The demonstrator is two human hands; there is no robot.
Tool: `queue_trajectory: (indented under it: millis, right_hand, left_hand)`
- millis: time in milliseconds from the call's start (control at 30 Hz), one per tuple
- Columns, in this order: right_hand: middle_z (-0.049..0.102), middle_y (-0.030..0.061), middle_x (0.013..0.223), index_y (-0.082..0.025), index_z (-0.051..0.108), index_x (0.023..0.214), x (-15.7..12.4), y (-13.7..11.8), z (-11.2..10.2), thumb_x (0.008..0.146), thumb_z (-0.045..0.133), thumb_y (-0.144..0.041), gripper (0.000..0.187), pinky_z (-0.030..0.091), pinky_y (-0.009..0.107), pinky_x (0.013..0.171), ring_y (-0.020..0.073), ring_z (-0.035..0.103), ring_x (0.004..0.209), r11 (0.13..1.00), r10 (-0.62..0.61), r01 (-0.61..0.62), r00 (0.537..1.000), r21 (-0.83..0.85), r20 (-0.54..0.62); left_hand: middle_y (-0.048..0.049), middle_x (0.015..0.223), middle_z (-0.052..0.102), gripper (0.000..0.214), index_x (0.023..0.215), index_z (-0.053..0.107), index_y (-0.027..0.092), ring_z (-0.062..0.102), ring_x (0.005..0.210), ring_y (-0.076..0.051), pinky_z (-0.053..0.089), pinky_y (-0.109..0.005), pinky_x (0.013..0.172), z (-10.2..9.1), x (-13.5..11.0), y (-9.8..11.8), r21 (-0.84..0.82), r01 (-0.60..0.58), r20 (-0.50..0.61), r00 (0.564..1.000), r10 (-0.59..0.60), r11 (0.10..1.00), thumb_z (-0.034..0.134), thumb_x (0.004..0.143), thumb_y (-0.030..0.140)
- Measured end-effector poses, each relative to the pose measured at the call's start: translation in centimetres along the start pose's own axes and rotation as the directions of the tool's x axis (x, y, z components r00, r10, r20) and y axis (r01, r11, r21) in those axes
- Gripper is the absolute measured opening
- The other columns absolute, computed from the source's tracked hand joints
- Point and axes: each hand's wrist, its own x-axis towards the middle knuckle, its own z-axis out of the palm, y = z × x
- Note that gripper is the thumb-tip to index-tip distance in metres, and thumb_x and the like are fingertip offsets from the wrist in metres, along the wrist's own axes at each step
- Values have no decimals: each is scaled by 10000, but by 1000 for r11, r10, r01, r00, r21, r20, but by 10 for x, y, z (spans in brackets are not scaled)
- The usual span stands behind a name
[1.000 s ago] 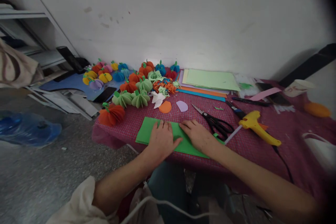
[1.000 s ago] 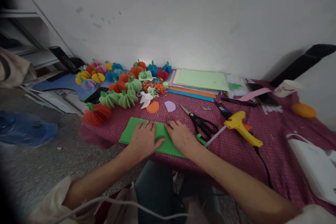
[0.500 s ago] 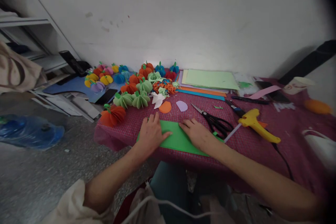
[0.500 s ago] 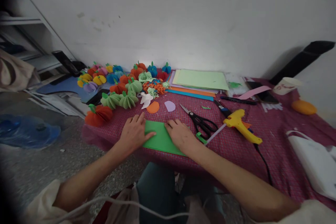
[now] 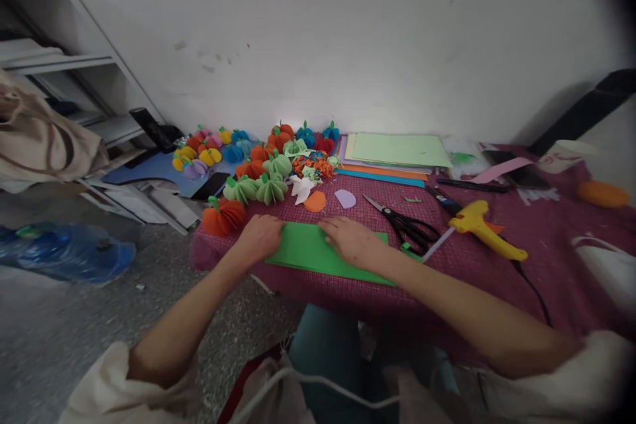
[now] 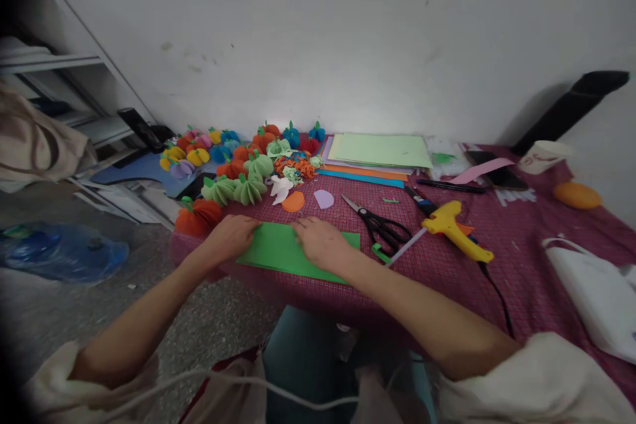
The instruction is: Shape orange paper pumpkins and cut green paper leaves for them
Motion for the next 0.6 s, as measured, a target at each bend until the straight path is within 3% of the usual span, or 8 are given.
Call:
queue_trajectory:
  millis: [133,267,400,600]
  right_hand:
    - [412,151,1339,-82,415,1284,4,-14,16,884,373,-350,483,281,392,1023,239,349,1244,994,-35,31,999,108,34]
    - [297,134,1411,-101,347,1334,-17,-7,22,871,358,-467,590,221,420,1060,250,249,1301,990,-11,3,998,142,62]
    - [269,126,1425,-110,332,1344,-32,3,20,858,342,-522,637,211,419,1067,246,227,1310,988,6,-19,997,155,83]
    - [265,151,1421,-77,315,1348,-42,4,17,827,327,-592,733,189,414,1076,254,213,1314,990,52,-60,997,130,64]
  left_hand:
    - [-103,849,661,277,993,619,149,611,824,-208,397,-305,721,-4,4,-1,25,-18,24,1000,17,1000,418,803,136]
    - [-119,903,620,355,1169,508,157,590,834,-220,389,-333,723,-1,2,13,57,7,-13,1000,-6,998,387,836,145]
    - [-123,905,591,403,1249,433,155,558,848,-227,377,-337,712,6,-1,26,120,28,-40,999,-24,992,378,850,139]
    - [-124,941,575,430,1276,412,158,525,852,-229,379,-325,673,11,-2,27,176,27,-31,999,-21,984,364,849,133]
